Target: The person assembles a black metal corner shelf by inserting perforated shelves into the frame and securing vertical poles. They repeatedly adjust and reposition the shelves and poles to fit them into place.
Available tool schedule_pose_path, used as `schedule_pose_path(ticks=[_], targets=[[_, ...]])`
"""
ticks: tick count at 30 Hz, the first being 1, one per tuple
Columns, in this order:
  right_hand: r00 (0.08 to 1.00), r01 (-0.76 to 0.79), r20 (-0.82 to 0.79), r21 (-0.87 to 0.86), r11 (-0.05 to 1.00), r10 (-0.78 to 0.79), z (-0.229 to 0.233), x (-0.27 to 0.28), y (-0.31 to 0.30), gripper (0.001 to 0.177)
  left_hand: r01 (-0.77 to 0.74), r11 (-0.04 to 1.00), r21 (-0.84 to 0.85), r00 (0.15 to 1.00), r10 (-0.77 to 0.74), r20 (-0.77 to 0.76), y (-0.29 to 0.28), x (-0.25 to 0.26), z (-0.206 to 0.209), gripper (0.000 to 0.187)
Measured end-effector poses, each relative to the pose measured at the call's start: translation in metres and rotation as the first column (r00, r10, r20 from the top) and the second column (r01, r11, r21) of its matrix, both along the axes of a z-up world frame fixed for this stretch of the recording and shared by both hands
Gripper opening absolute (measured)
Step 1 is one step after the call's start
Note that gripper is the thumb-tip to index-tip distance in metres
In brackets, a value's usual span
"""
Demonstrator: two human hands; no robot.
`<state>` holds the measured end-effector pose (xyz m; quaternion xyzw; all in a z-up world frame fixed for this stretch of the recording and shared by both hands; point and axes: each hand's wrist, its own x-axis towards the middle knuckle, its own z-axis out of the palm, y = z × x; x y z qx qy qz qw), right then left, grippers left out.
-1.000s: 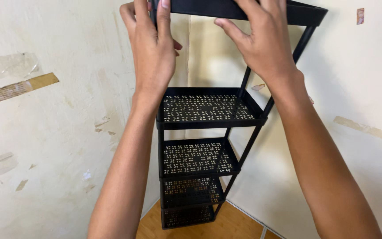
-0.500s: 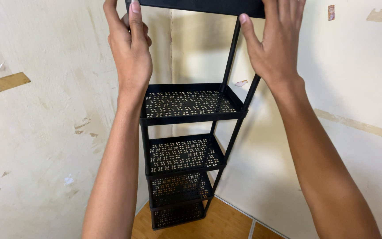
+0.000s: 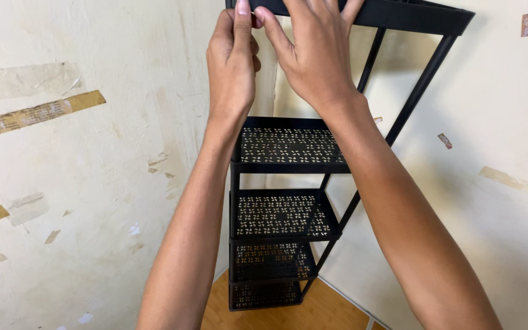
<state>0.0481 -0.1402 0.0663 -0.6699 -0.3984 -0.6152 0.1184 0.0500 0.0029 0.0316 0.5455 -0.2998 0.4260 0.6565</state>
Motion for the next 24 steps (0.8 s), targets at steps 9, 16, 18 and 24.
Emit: schedule_pose_path(ticks=[9,16,18,24], targets=[[0.995,0.038,0.09,0.016,0.999,-0.039,0.001,0.005,-0.007,0.036,-0.002,0.997,0.082,1.0,0.0,0.015,0.004,0.012,0.005,0.052],[0.995,0.039,0.087,0.043,0.998,-0.043,0.0,0.004,-0.004,0.034,0.047,0.994,0.094,0.999,-0.047,-0.002,0.008,0.018,0.005,0.052],[0.996,0.035,0.077,0.051,0.998,-0.039,0.0,0.005,-0.004,0.034,0.068,0.992,0.107,0.998,-0.069,0.006,0.008,0.019,0.005,0.052],[0.997,0.003,0.073,0.053,0.999,-0.007,0.0,0.006,-0.008,0.033,0.171,0.977,0.127,0.985,-0.169,-0.022,0.009,0.018,0.007,0.051]])
